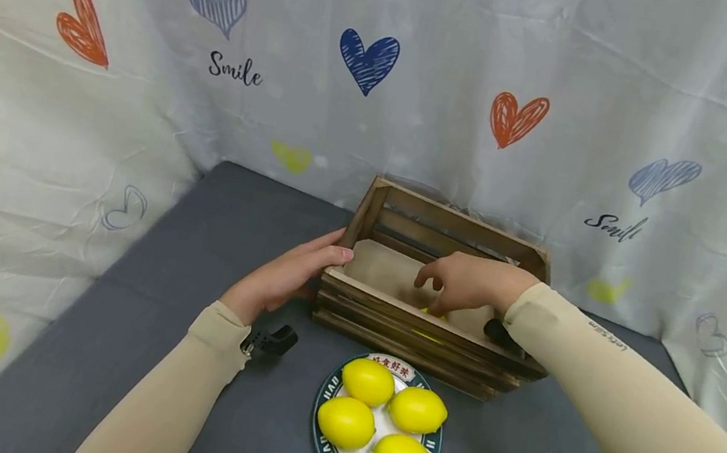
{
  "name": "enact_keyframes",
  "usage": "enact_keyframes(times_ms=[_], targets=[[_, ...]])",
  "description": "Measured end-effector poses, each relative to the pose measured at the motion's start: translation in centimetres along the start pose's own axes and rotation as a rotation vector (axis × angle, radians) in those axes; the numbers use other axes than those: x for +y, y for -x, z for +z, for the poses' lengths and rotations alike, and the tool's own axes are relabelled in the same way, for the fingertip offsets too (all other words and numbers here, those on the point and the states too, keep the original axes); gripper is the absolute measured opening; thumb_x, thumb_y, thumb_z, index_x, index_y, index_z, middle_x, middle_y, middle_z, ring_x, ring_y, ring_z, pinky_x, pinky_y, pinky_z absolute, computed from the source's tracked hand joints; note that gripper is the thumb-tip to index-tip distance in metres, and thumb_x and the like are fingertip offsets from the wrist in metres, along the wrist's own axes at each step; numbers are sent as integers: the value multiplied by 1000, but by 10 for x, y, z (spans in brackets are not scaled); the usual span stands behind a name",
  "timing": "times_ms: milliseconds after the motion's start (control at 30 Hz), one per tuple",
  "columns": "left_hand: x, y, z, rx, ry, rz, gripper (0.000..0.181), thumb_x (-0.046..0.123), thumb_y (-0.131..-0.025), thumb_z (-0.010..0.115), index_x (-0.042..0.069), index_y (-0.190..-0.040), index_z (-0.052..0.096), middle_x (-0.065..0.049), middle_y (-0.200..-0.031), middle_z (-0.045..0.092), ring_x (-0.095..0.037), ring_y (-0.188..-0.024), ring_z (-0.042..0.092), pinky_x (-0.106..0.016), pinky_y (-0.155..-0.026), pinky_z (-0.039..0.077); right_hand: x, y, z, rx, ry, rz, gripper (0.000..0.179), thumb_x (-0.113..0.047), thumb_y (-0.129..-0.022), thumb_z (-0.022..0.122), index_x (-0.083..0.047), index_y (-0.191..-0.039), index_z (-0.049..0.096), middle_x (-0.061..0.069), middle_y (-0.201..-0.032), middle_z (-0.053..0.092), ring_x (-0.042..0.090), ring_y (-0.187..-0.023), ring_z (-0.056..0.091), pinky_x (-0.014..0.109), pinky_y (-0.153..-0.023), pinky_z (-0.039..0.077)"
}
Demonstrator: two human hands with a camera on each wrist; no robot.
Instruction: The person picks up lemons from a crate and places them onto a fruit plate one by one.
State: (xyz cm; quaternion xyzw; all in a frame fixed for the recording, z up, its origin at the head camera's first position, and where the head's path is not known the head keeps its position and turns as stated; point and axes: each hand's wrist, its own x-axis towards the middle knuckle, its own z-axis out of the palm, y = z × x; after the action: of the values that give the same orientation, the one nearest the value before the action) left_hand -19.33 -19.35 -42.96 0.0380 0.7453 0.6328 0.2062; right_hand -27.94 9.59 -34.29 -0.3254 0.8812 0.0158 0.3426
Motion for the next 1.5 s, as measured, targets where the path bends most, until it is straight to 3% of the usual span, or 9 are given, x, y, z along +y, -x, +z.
enact_keyframes(times_ms=[233, 333, 600, 900, 1233, 1500], targets=[[-3, -1, 2, -9, 6, 14, 86, 64, -103, 54, 41, -174, 12, -7, -183, 15, -51, -166, 17, -79, -120, 33, -1, -7, 6, -93, -65, 30, 55, -13, -101, 70, -19, -154, 61, 21, -148, 64, 21, -97, 72, 34, -80, 59], [-2, -1, 2, -11, 15, 14, 86, 63, -103, 55, 41, -174, 12, -6, -183, 15, -50, -166, 16, -79, -120, 32, 0, -9, 8, -117, -106, 36, 56, -6, -99, 64, -20, -153, 62, 20, -147, 64, 22, -95, 70, 33, -74, 59], [-1, 2, 3, -29, 28, 30, 85, 63, -103, 55, 42, -174, 13, -6, -183, 15, -48, -167, 16, -79, -121, 32, 0, -14, 13, -140, -138, 49, 50, -5, -100, 64, -22, -147, 67, 12, -147, 67, 23, -118, 69, 40, -85, 65], [-6, 5, -4, -9, 19, 18, 85, 63, -104, 54, 41, -174, 13, -5, -183, 14, -44, -168, 17, -80, -121, 30, -6, -24, 16, -172, -174, 17, 52, -7, -101, 68, -23, -151, 65, 13, -153, 64, 25, -130, 65, 37, -80, 65], [-4, 0, -4, -3, 16, 18, 85, 63, -103, 56, 43, -173, 14, -2, -183, 16, -41, -168, 19, -79, -122, 29, -2, -24, 15, -224, -187, 25, 47, -20, -99, 79, -29, -144, 70, 2, -147, 68, 18, -111, 69, 34, -76, 63], [-5, -2, -5, -15, 16, 25, 85, 63, -103, 55, 43, -174, 13, -3, -183, 15, -42, -168, 19, -79, -122, 30, -4, -20, 1, -178, -127, 31, 49, -5, -99, 70, -28, -142, 71, 13, -152, 63, 18, -102, 68, 33, -76, 62]])
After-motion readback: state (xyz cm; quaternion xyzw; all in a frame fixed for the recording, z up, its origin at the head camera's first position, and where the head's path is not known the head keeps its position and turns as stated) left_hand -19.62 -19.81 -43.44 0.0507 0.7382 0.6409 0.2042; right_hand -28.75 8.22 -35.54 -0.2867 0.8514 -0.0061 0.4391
